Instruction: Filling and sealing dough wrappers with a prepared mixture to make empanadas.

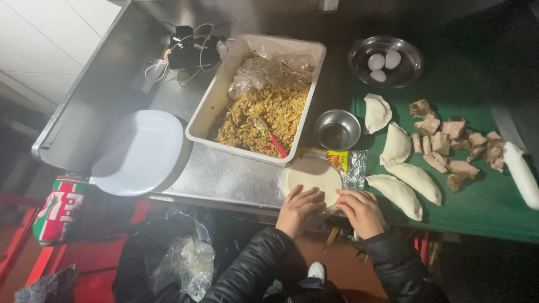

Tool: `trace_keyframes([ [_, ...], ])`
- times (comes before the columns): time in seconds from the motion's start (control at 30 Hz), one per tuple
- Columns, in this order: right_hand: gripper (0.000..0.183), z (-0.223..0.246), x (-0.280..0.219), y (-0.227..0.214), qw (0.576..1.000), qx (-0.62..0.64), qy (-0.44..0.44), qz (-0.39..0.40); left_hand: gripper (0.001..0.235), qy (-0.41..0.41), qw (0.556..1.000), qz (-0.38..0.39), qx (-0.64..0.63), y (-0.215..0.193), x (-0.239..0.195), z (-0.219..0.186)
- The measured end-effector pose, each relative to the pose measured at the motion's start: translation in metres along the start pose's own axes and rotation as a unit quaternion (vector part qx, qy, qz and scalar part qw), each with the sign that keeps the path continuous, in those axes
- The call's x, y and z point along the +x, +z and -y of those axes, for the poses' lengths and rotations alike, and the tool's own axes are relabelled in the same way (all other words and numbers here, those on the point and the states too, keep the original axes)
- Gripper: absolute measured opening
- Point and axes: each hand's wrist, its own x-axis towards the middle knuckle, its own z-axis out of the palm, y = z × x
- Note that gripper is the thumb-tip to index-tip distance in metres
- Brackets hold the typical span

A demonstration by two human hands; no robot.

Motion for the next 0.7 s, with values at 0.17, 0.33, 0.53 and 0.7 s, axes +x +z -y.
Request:
trace_keyframes([
  [0.17,0.01,0.003,0.009,-0.003,1.0,0.023,0.015,-0.015,0.036,-0.026,0.999,-0.002,-0.022,-0.008,0.007,-0.007],
  [0.33,0.028,0.004,0.016,-0.016,0.995,0.101,0.002,0.023,0.085,0.013,0.992,0.097,-0.074,-0.043,0.016,-0.015],
  [0.53,0.03,-0.007,0.007,-0.008,0.991,0.114,0.026,0.057,0.08,0.04,0.989,0.131,-0.047,-0.064,0.011,-0.019],
  [0.7,0.025,-0.008,0.004,-0.004,0.994,0.093,0.027,0.04,0.034,0.038,0.998,0.042,0.011,-0.044,-0.004,-0.004],
])
